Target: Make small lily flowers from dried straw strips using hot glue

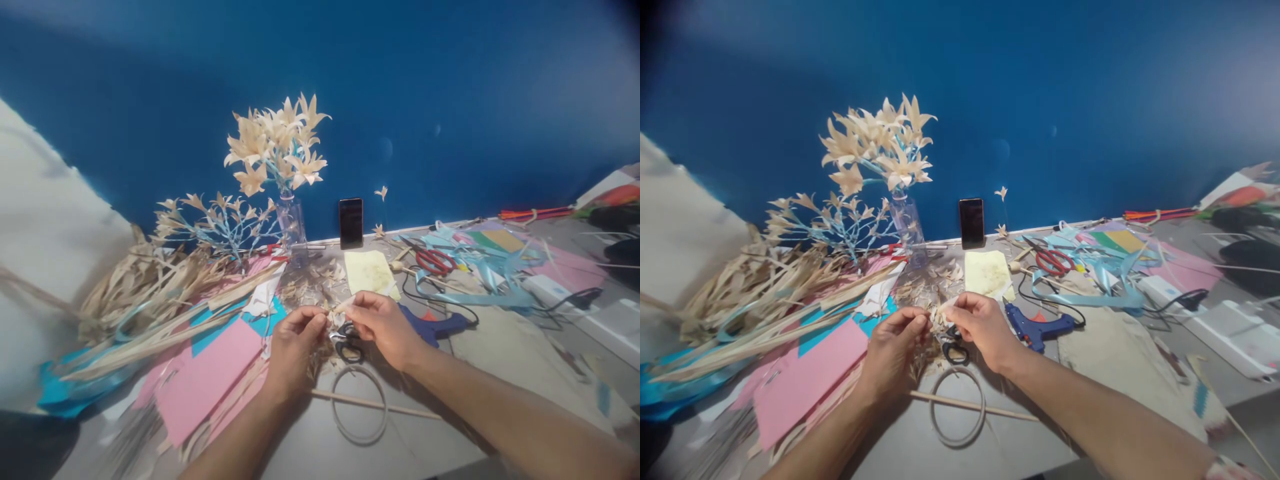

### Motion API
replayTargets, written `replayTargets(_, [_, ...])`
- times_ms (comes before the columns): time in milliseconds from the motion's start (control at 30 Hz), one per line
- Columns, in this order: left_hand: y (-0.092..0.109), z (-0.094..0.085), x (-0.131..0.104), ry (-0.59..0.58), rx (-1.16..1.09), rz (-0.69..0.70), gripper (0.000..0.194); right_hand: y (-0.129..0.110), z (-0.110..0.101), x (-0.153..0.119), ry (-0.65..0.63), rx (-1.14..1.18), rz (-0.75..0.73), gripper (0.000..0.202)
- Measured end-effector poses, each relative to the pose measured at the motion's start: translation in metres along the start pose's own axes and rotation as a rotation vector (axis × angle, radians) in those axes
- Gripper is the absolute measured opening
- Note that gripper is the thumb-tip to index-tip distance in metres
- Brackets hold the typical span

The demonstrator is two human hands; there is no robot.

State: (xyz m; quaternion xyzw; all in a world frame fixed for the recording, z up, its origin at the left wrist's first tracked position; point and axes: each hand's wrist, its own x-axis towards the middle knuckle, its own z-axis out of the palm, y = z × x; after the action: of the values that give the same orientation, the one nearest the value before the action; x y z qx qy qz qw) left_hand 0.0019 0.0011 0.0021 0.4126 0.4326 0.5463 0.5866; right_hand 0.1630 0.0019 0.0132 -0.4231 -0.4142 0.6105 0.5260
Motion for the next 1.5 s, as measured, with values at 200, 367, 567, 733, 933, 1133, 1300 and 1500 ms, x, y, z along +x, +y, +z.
replayTargets(200, [-0.002, 0.002, -0.001, -0.033, -0.057, -0.065, 0.021, 0.006, 0.000, -0.002, -0.006, -0.090, -0.013, 0.037])
replayTargets(367, [-0.003, 0.004, -0.003, -0.046, -0.128, -0.096, 0.021, 0.014, 0.004, -0.006, -0.025, -0.132, -0.050, 0.035])
replayTargets(567, [0.002, 0.003, -0.003, -0.063, -0.077, -0.055, 0.020, 0.002, 0.001, -0.006, -0.109, -0.168, -0.022, 0.033])
replayTargets(733, [0.008, 0.003, -0.003, -0.034, 0.121, 0.027, 0.015, -0.015, -0.012, -0.005, -0.199, -0.421, -0.074, 0.027])
replayTargets(933, [0.005, -0.001, 0.001, -0.027, -0.102, -0.002, 0.019, -0.012, -0.011, -0.003, -0.186, -0.438, -0.009, 0.026])
replayTargets(1133, [-0.004, -0.003, -0.002, -0.044, 0.095, 0.038, 0.016, 0.002, -0.001, 0.000, -0.016, -0.237, 0.014, 0.027])
replayTargets(1300, [-0.008, -0.001, -0.005, -0.056, 0.211, 0.062, 0.017, 0.013, 0.005, -0.005, 0.021, -0.253, -0.082, 0.025])
replayTargets(1500, [-0.007, -0.002, -0.005, -0.050, 0.175, -0.018, 0.026, -0.016, -0.006, -0.010, -0.175, -0.622, -0.112, 0.022])
